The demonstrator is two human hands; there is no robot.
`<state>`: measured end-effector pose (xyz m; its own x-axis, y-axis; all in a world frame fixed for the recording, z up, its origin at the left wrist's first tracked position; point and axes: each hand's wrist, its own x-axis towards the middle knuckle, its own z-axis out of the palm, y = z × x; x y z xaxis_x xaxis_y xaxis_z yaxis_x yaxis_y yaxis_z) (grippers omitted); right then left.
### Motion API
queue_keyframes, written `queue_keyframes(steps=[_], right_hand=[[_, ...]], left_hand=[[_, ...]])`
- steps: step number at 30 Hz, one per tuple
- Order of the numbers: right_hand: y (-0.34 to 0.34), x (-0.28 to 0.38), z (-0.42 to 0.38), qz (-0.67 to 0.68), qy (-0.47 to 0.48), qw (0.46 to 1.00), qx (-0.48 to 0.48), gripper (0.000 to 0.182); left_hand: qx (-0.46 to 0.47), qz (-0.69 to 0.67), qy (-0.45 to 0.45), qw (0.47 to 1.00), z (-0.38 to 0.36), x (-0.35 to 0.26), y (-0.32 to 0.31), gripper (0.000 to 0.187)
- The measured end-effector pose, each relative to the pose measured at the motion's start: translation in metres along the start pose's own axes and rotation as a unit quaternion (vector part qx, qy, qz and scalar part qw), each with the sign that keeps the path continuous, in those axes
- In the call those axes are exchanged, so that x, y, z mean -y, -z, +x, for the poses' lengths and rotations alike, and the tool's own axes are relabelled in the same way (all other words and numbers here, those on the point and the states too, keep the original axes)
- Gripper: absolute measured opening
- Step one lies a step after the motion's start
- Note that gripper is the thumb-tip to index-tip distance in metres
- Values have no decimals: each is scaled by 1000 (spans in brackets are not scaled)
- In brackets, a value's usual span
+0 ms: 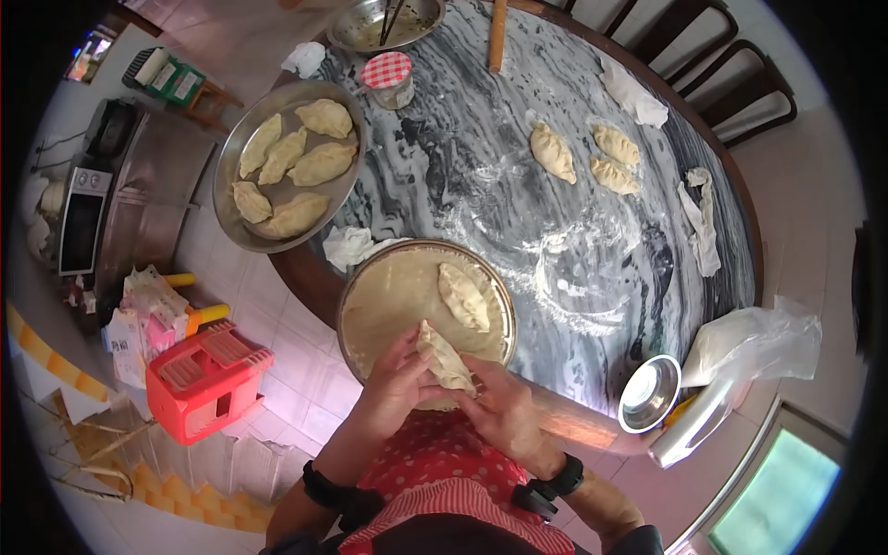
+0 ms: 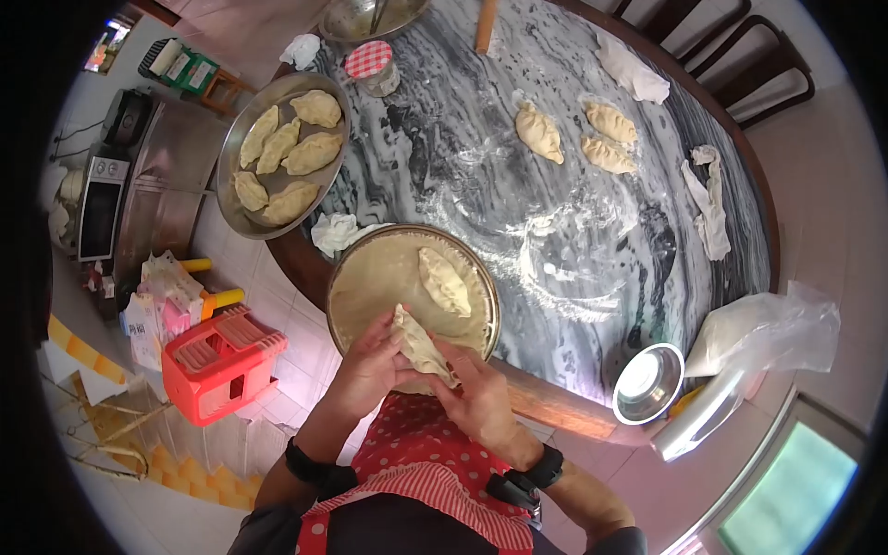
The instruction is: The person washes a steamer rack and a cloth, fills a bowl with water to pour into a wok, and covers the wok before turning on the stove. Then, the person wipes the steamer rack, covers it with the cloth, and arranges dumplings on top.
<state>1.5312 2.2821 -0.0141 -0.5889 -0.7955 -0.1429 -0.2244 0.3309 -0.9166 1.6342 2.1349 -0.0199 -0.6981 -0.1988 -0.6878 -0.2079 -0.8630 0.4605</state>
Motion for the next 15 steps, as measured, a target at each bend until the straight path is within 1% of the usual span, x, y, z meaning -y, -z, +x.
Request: queue_keyframes(steps=[1, 3, 5, 6, 8, 9, 11, 15], right_hand=[[-11, -1, -1, -13, 13, 1000, -3, 45], [-30, -1, 2, -20, 11, 1000, -18, 44], [-46, -1, 9, -30, 9, 999, -36, 42], [-54, -1, 13, -42, 2, 998, -54, 42], [-67, -2, 20, -54, -7, 996, -77, 41], [-72, -3, 25, -54, -9, 994, -99, 40], [-81, -4, 32, -50, -12, 989, -136, 37], [-92, -5, 41, -67, -14, 983, -170, 38]], left_hand=[[-3, -1, -4, 1000, -2, -4, 7, 43], [-4, 3, -4, 1000, -4, -10, 22, 43], [-5, 53, -4, 999, 3, -21, 36, 43], [-1, 56, -3, 998, 7, -27, 39, 43], [-17, 123, -32, 992, 17, -39, 43, 41], [-19, 131, -35, 991, 23, -44, 46, 38], [-24, 149, -33, 988, 32, -49, 52, 39], [-56, 204, -36, 977, 45, -61, 49, 41]])
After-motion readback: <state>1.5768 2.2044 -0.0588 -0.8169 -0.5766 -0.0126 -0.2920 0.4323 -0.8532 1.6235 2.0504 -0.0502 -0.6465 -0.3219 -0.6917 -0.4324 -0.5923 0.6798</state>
